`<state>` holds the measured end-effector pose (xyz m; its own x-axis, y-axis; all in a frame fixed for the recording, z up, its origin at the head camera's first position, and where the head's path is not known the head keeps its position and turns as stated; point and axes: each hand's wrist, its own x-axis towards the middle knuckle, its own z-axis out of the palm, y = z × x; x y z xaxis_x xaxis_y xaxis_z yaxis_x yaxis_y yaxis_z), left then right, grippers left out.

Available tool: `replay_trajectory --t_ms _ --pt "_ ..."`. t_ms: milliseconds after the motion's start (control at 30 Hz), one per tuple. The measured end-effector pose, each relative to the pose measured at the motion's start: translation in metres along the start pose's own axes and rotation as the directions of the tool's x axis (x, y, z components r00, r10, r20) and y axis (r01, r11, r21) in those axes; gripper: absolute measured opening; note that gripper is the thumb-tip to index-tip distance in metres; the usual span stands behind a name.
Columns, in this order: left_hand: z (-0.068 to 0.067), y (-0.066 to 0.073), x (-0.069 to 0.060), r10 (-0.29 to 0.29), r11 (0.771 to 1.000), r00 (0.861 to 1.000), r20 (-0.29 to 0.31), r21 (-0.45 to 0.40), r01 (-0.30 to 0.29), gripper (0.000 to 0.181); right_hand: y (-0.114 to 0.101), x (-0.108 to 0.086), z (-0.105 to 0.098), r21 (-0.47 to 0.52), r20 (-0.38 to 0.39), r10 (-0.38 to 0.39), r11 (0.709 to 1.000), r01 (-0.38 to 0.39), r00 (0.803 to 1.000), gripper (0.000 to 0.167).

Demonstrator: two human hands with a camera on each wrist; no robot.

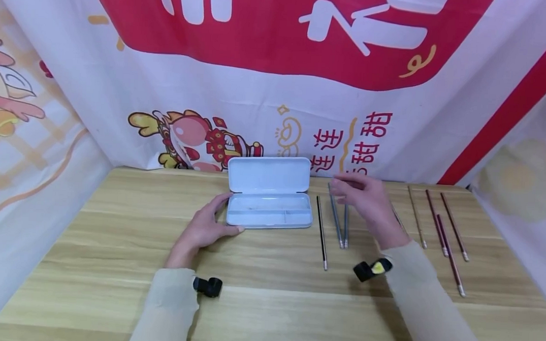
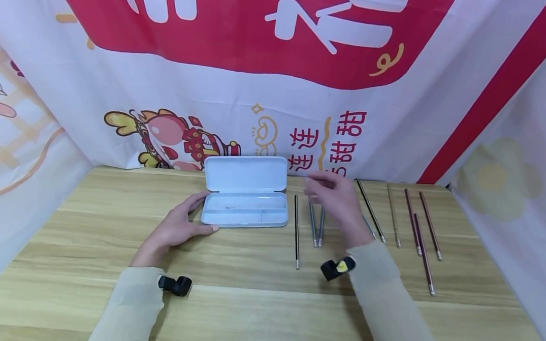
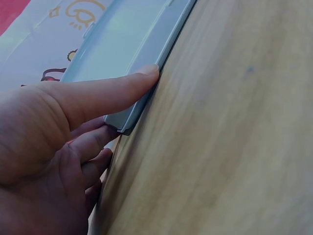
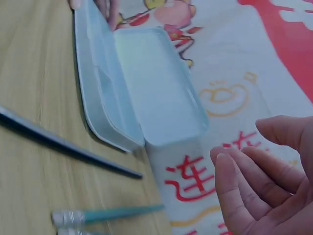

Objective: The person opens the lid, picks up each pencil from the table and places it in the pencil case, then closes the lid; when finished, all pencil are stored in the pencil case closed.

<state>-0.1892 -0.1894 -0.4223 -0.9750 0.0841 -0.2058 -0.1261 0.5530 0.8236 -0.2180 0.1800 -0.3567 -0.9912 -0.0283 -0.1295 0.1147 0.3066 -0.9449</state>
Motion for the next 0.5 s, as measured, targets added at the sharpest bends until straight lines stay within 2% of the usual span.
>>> replay_trajectory --t_ms 167,367,433,500 --pt "-0.001 0.002 0.002 -0.007 1.000 1.000 0.007 0.020 0.007 0.088 0.017 -0.024 -0.034 0.002 -0.061 -0.029 1.000 0.029 0.998 0.057" --pt "-0.002 0.000 0.003 -0.015 1.000 1.000 0.002 0.025 0.015 0.090 0.046 -0.041 -0.072 -0.037 -0.145 0.059 0.997 -0.065 0.988 0.067" --pt "-0.002 -0.001 0.003 -0.010 1.000 1.000 -0.001 0.026 0.010 0.090 0.056 -0.046 -0.086 -0.046 -0.161 0.065 0.996 -0.073 0.985 0.061" --pt "0.000 -0.001 0.003 0.000 1.000 1.000 0.001 0.024 0.000 0.089 0.069 -0.051 -0.101 0.016 -0.161 0.044 0.999 -0.042 0.986 0.046"
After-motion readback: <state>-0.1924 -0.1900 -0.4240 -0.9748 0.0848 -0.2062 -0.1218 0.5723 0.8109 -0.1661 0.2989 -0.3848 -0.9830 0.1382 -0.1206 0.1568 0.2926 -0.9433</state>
